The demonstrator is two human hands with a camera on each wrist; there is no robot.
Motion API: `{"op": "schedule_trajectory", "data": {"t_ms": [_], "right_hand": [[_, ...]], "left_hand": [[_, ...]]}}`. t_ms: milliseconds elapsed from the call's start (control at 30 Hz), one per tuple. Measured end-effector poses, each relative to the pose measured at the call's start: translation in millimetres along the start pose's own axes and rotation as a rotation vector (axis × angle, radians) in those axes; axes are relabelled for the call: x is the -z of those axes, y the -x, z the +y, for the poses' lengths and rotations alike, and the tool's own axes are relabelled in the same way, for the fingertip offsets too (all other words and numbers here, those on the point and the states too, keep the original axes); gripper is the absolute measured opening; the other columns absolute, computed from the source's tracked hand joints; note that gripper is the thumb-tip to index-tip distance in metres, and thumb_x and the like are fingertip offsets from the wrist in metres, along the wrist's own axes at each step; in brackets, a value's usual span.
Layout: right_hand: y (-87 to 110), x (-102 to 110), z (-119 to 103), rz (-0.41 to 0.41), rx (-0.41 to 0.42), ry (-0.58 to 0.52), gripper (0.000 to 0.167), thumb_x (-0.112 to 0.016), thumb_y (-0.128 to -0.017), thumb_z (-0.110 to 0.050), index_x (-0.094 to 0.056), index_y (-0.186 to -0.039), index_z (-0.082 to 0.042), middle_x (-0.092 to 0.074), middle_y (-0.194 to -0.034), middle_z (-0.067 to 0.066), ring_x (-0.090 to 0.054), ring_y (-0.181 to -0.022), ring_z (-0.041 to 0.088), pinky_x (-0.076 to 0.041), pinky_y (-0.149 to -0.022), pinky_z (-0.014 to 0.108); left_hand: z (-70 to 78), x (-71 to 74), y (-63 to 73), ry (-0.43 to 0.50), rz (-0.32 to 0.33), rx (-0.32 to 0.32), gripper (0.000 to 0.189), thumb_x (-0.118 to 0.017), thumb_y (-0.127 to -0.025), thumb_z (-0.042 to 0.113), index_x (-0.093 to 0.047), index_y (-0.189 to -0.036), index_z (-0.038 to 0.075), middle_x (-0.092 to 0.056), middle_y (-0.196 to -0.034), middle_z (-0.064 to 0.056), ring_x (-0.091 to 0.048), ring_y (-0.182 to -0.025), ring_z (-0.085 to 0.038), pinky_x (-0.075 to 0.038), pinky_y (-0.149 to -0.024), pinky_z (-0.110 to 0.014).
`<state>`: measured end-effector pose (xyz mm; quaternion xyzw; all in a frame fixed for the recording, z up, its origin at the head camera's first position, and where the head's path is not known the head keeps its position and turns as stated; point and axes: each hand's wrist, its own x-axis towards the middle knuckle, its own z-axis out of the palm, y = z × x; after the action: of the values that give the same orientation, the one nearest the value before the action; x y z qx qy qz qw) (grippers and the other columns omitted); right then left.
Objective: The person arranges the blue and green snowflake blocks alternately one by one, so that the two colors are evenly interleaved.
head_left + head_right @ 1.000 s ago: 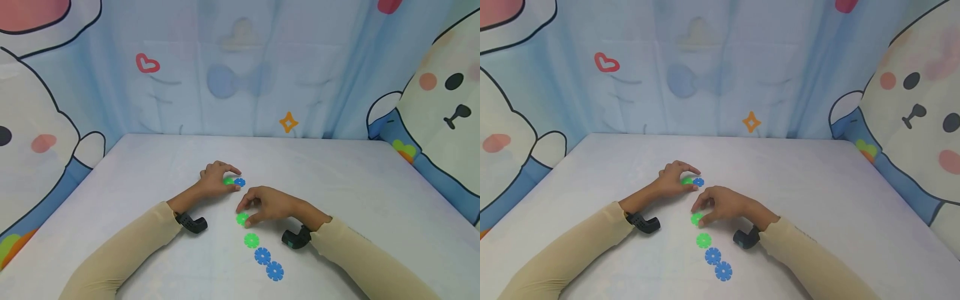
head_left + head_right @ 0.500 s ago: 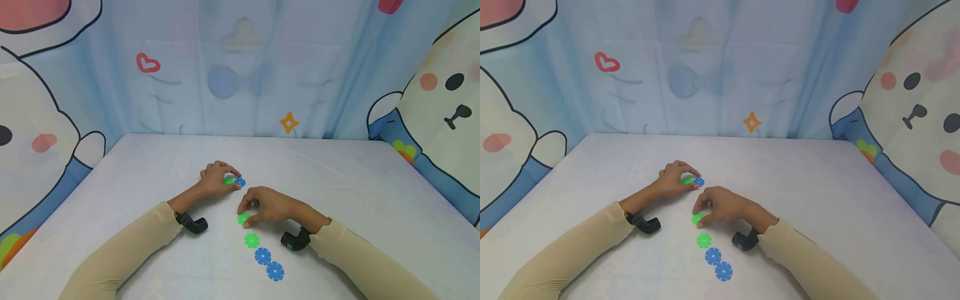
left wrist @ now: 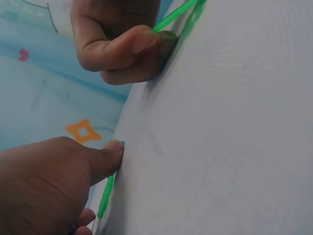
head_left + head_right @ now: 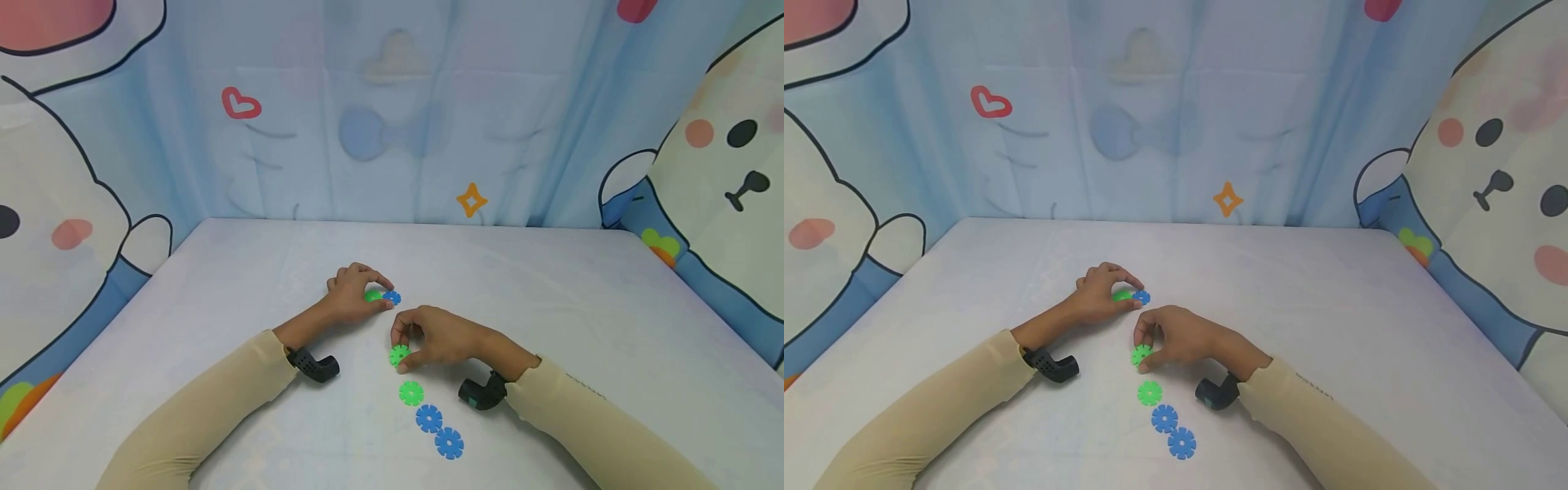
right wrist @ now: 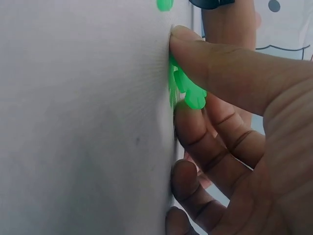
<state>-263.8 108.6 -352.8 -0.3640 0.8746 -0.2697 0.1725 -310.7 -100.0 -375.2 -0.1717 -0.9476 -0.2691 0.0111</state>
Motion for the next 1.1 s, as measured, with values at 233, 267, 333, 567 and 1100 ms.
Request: {"op": "schedule_trajectory", "data": {"t_ms": [233, 267, 333, 567, 1100], "right_hand": [[-0.4, 1.2, 4.3, -0.032, 0.072, -0.013, 0.028, -0.084, -0.079, -0.029, -0.068, -0.102, -0.025, -0.061, -0.089, -0.01, -0.056, -0.089, 0.011, -0.045, -0.085, 0.024], [-0.2, 1.8, 4.9, -0.041, 0.078, -0.015, 0.029, -0.084, -0.079, -0.029, -0.069, -0.104, -0.025, -0.061, -0.09, -0.011, -0.056, -0.09, 0.011, -0.045, -0.086, 0.024], [0.4, 3.2, 5.9, -0.056, 0.082, -0.018, 0.031, -0.084, -0.079, -0.028, -0.069, -0.107, -0.025, -0.062, -0.092, -0.011, -0.056, -0.092, 0.01, -0.045, -0.088, 0.025], [2.2, 6.9, 9.6, -0.065, 0.091, 0.008, 0.032, -0.082, -0.081, -0.029, -0.072, -0.112, -0.027, -0.068, -0.099, -0.017, -0.06, -0.097, 0.005, -0.048, -0.091, 0.026], [-6.5, 32.6, 37.8, 0.156, 0.082, -0.074, 0.035, -0.078, -0.085, -0.032, -0.072, -0.118, -0.021, -0.072, -0.109, -0.008, -0.064, -0.103, 0.013, -0.052, -0.093, 0.035]], "left_hand": [[-1.1, 0.3, -0.4, 0.008, 0.0, 0.001, 0.03, -0.071, -0.089, 0.043, -0.069, -0.117, 0.031, -0.045, -0.143, -0.011, -0.036, -0.133, -0.037, -0.026, -0.102, -0.056], [-1.1, 0.4, -0.4, 0.007, 0.001, 0.002, 0.03, -0.071, -0.089, 0.043, -0.069, -0.116, 0.031, -0.045, -0.143, -0.011, -0.036, -0.133, -0.037, -0.026, -0.102, -0.057], [-1.0, 0.5, -0.5, 0.006, 0.001, 0.005, 0.03, -0.071, -0.089, 0.043, -0.069, -0.116, 0.031, -0.045, -0.143, -0.011, -0.036, -0.133, -0.036, -0.026, -0.102, -0.057], [-0.4, 0.9, -0.6, 0.012, -0.005, -0.006, 0.03, -0.071, -0.089, 0.043, -0.07, -0.116, 0.03, -0.045, -0.143, -0.011, -0.036, -0.133, -0.037, -0.027, -0.102, -0.056], [-1.5, -1.5, -1.1, 0.007, 0.001, -0.011, 0.028, -0.07, -0.09, 0.042, -0.07, -0.115, 0.029, -0.045, -0.143, -0.011, -0.035, -0.133, -0.038, -0.026, -0.103, -0.058]]}}
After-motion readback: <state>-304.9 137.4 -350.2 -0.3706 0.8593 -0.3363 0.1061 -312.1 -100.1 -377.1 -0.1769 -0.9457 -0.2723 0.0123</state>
